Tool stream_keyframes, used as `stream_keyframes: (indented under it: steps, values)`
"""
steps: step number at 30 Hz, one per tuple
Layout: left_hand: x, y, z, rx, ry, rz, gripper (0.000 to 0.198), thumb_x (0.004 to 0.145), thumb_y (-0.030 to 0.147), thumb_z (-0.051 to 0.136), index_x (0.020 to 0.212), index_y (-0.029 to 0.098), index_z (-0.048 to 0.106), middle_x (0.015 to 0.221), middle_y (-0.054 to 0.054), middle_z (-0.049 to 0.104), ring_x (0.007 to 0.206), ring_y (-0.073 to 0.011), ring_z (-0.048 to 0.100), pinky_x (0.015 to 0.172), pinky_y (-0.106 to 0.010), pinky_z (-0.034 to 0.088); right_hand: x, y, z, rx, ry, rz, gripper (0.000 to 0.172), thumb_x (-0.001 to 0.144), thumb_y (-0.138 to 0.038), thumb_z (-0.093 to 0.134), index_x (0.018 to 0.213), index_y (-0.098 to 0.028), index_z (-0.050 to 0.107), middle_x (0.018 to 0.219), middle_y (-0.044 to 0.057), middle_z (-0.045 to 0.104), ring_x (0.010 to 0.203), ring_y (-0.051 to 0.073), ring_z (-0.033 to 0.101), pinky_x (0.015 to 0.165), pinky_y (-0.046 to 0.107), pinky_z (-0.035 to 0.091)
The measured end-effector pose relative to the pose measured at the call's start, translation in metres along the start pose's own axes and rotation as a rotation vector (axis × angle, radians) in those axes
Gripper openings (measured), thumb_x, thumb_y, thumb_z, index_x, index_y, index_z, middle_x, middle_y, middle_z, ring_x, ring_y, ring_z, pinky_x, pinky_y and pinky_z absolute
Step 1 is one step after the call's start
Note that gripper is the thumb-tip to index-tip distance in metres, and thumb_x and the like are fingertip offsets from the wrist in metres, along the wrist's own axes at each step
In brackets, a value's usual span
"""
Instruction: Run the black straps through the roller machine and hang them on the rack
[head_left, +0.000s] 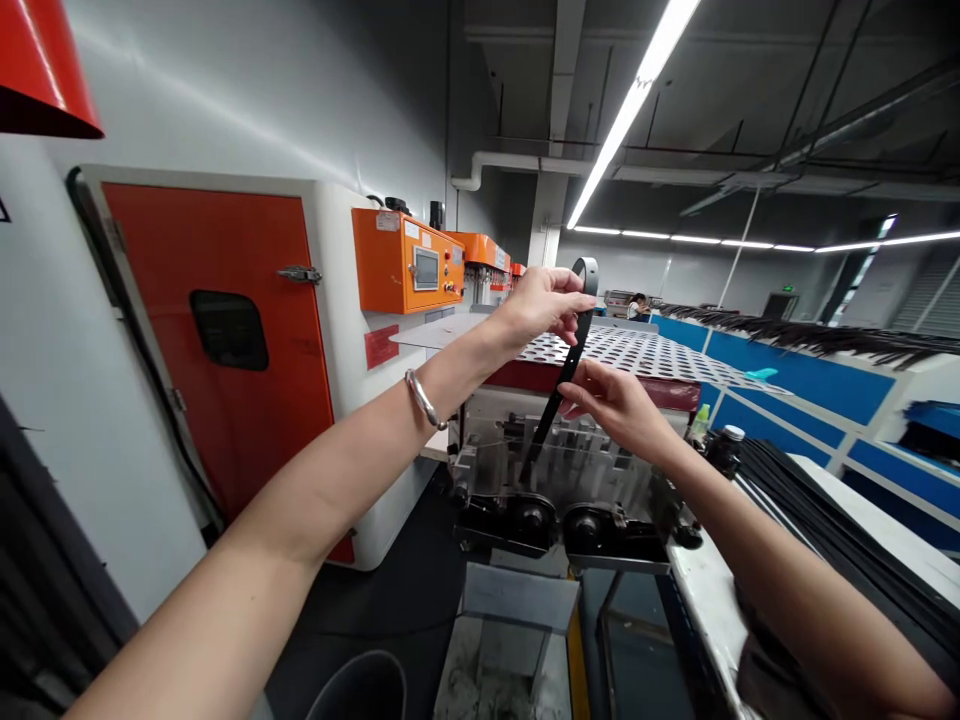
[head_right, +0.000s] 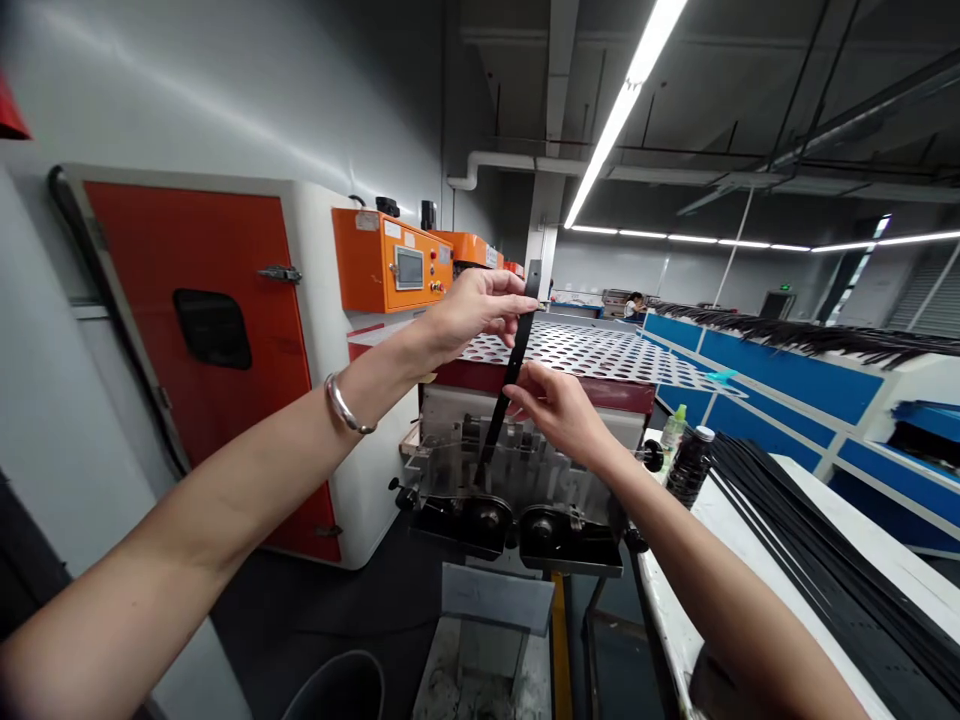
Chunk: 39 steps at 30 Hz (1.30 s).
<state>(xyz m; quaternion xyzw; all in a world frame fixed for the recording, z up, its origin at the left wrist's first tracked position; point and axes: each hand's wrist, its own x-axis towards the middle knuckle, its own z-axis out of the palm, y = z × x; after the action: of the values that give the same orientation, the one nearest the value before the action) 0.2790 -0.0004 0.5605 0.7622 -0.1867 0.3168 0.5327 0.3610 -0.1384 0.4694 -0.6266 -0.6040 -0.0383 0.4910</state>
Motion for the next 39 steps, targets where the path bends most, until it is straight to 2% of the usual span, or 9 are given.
stream_keyframes:
  steps: [7,16,20,23,26,29,34,36,39]
  values:
    - [-0.011,-0.019,0.0,-0.026,0.016,-0.037,0.016,0.083,0.008,0.066,0.074,0.014,0.054,0.058,0.004,0.05,0.048,-0.0054,0.052,0.052,-0.026,0.047,-0.005,0.016,0.006,-0.023,-0.045,0.019,0.032,0.088,-0.051,0.06,0.076,-0.023,0.052,0.073,0.002,0.067,0.072,0.021,0.069,0.064,0.03,0.057]
    - [-0.011,-0.021,0.009,-0.008,0.009,-0.031,0.017,0.083,0.008,0.065,0.071,0.013,0.055,0.059,0.004,0.051,0.051,-0.0062,0.054,0.051,-0.024,0.047,-0.016,0.011,-0.013,-0.177,-0.067,0.043,0.024,0.092,-0.04,0.056,0.077,-0.022,0.055,0.071,0.001,0.065,0.066,0.018,0.065,0.057,0.026,0.05]
    - [-0.017,-0.03,0.012,0.098,-0.048,-0.064,0.016,0.082,0.012,0.068,0.071,0.013,0.056,0.055,0.002,0.053,0.049,-0.0078,0.054,0.046,-0.022,0.043,-0.027,0.016,-0.017,-0.468,-0.069,-0.028,0.017,0.09,-0.03,0.058,0.077,-0.02,0.059,0.074,0.001,0.062,0.061,0.014,0.055,0.057,0.025,0.041]
    - [-0.025,-0.04,0.014,0.22,-0.101,-0.091,0.018,0.083,0.021,0.068,0.07,0.014,0.057,0.056,0.001,0.055,0.047,-0.0088,0.054,0.043,-0.021,0.04,-0.043,0.015,-0.019,-0.609,0.019,-0.048,0.013,0.089,-0.032,0.062,0.088,-0.019,0.062,0.082,0.003,0.061,0.065,0.015,0.052,0.06,0.026,0.037]
    - [-0.033,-0.051,0.019,0.366,-0.115,-0.107,0.019,0.083,0.026,0.067,0.07,0.015,0.058,0.058,0.001,0.055,0.044,-0.0089,0.052,0.042,-0.022,0.038,-0.071,0.009,-0.017,-0.561,0.097,0.015,0.019,0.093,-0.038,0.058,0.094,-0.02,0.061,0.079,0.002,0.059,0.065,0.015,0.051,0.06,0.026,0.035]
    - [-0.044,-0.057,0.029,0.555,-0.056,-0.106,0.019,0.08,0.028,0.069,0.068,0.015,0.061,0.059,0.001,0.057,0.046,-0.0089,0.052,0.048,-0.025,0.037,-0.109,0.01,-0.008,-0.371,-0.016,0.151,0.026,0.096,-0.042,0.052,0.088,-0.019,0.061,0.072,0.0,0.059,0.063,0.014,0.051,0.057,0.025,0.034]
    - [-0.095,-0.052,0.04,0.731,0.135,-0.054,0.018,0.082,0.034,0.068,0.08,0.016,0.066,0.067,0.002,0.061,0.06,-0.0101,0.051,0.058,-0.025,0.037,-0.185,0.068,0.044,-0.137,-0.32,0.402,0.037,0.096,-0.046,0.049,0.076,-0.017,0.062,0.065,-0.001,0.06,0.061,0.014,0.053,0.056,0.024,0.035]
    - [-0.131,-0.05,0.043,0.665,0.167,-0.115,0.02,0.088,0.038,0.061,0.089,0.018,0.066,0.071,0.002,0.061,0.062,-0.0099,0.051,0.06,-0.024,0.039,-0.209,0.106,0.073,-0.063,-0.272,0.478,0.033,0.093,-0.047,0.053,0.083,-0.017,0.064,0.073,0.002,0.065,0.066,0.016,0.059,0.059,0.025,0.039]
    - [-0.199,-0.061,0.053,0.501,0.22,-0.338,0.023,0.09,0.042,0.056,0.097,0.022,0.065,0.077,0.002,0.06,0.066,-0.0098,0.053,0.059,-0.021,0.042,-0.227,0.157,0.113,0.06,-0.05,0.557,0.039,0.086,-0.048,0.06,0.11,-0.017,0.064,0.107,0.011,0.069,0.096,0.025,0.065,0.074,0.03,0.049]
